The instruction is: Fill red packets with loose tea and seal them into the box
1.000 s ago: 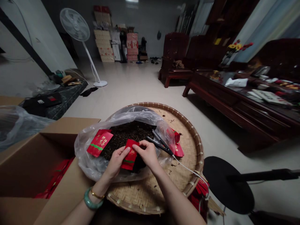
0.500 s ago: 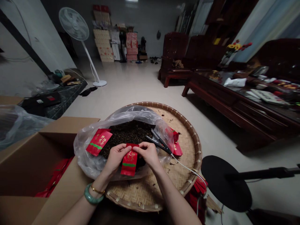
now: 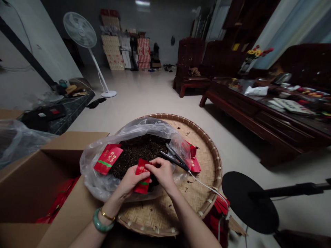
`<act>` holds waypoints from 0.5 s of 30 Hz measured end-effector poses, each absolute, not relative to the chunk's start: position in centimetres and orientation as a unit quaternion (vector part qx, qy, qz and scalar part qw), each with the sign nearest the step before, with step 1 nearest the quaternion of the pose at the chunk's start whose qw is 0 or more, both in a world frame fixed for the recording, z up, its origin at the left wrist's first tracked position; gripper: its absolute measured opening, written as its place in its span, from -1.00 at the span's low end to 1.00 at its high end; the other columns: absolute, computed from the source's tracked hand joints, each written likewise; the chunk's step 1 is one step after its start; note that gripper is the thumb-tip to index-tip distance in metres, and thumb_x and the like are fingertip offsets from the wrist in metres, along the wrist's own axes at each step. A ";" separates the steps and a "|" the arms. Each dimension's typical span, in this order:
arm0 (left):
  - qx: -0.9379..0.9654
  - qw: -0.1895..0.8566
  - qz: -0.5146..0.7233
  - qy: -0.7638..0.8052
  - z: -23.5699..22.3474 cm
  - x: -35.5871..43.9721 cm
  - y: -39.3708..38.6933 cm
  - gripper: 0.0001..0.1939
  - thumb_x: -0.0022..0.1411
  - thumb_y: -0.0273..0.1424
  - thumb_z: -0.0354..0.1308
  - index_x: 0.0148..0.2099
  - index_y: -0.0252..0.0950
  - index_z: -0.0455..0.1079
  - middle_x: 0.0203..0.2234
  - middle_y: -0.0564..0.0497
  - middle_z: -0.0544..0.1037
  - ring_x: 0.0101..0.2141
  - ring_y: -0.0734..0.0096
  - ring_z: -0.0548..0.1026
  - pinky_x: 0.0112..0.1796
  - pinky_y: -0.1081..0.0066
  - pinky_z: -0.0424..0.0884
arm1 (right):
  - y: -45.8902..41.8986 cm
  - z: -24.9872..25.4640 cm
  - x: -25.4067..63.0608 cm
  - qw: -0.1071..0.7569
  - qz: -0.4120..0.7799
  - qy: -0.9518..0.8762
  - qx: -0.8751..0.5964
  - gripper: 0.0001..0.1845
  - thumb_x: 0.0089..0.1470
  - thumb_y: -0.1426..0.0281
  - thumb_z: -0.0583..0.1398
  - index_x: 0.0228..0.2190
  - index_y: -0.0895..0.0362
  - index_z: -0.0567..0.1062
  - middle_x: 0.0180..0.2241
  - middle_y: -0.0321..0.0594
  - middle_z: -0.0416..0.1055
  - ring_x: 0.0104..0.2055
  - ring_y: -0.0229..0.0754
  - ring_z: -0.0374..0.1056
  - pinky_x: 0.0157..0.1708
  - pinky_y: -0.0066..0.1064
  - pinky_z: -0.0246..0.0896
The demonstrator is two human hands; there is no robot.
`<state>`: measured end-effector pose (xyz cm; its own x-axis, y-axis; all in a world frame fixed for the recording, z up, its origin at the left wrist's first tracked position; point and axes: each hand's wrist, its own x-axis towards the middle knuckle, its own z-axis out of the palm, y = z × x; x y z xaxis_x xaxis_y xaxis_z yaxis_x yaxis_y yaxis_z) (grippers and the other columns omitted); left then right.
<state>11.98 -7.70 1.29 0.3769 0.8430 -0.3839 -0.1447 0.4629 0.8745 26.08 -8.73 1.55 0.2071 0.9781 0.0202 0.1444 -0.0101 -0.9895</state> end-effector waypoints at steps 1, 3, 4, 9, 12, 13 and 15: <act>0.390 0.729 0.337 0.450 1.3 12.1 -7.7 -0.45 -0.30 -0.23 0.46 -0.26 -0.43 0.40 -0.52 -0.03 0.57 -0.56 0.34 0.56 -0.49 0.45 0.43 | -8.7 1.5 26.1 0.513 0.399 -0.488 -0.583 -0.81 -0.19 0.30 0.30 -0.51 0.18 0.55 -0.57 -0.27 0.45 -0.53 -0.25 0.30 -0.50 -0.44 0.19; 0.396 0.729 0.327 0.453 1.5 12.2 -7.7 -0.44 -0.35 -0.22 0.47 -0.30 -0.44 0.42 -0.54 -0.03 0.57 -0.57 0.34 0.55 -0.50 0.45 0.43 | -8.5 1.5 26.0 0.505 0.390 -0.508 -0.579 -0.77 -0.18 0.32 0.29 -0.40 0.17 0.56 -0.55 -0.29 0.46 -0.53 -0.26 0.31 -0.50 -0.45 0.20; 0.402 0.729 0.318 0.454 1.5 12.2 -7.6 -0.45 -0.36 -0.23 0.47 -0.32 -0.44 0.42 -0.55 -0.02 0.56 -0.58 0.35 0.55 -0.51 0.45 0.43 | -8.4 1.6 26.0 0.496 0.388 -0.519 -0.578 -0.77 -0.17 0.32 0.29 -0.38 0.16 0.56 -0.53 -0.29 0.48 -0.52 -0.25 0.32 -0.49 -0.45 0.20; 0.422 0.729 0.283 0.458 1.5 11.9 -7.5 -0.51 -0.37 -0.24 0.47 -0.41 -0.42 0.41 -0.61 0.00 0.54 -0.61 0.35 0.54 -0.55 0.48 0.40 | -7.7 1.8 26.9 0.445 0.405 -0.552 -0.577 -0.81 -0.10 0.29 0.28 -0.55 0.17 0.55 -0.54 -0.24 0.50 -0.50 -0.21 0.37 -0.47 -0.43 0.22; 0.414 0.736 0.285 0.455 1.4 11.7 -7.4 -0.50 -0.35 -0.24 0.47 -0.37 -0.43 0.43 -0.50 -0.09 0.60 -0.60 0.37 0.54 -0.54 0.48 0.41 | -7.3 1.3 29.0 0.455 0.332 -0.581 -0.587 -0.77 0.03 0.25 0.20 -0.42 0.15 0.56 -0.41 -0.19 0.53 -0.35 -0.14 0.42 -0.33 -0.36 0.28; 0.410 0.737 0.286 0.455 1.3 11.6 -7.3 -0.50 -0.34 -0.24 0.46 -0.35 -0.43 0.44 -0.46 -0.12 0.61 -0.59 0.38 0.54 -0.53 0.48 0.41 | -7.2 1.0 30.0 0.455 0.270 -0.595 -0.605 -0.76 0.07 0.25 0.17 -0.35 0.13 0.55 -0.33 -0.16 0.52 -0.26 -0.12 0.41 -0.23 -0.31 0.28; 0.403 0.737 0.290 0.459 1.3 11.5 -7.3 -0.51 -0.33 -0.24 0.46 -0.35 -0.43 0.45 -0.42 -0.14 0.61 -0.59 0.39 0.54 -0.54 0.48 0.41 | -7.1 0.2 31.9 0.398 0.130 -0.629 -0.655 -0.69 0.01 0.26 0.23 -0.18 0.12 0.50 -0.21 -0.08 0.47 -0.11 -0.01 0.34 -0.12 -0.18 0.23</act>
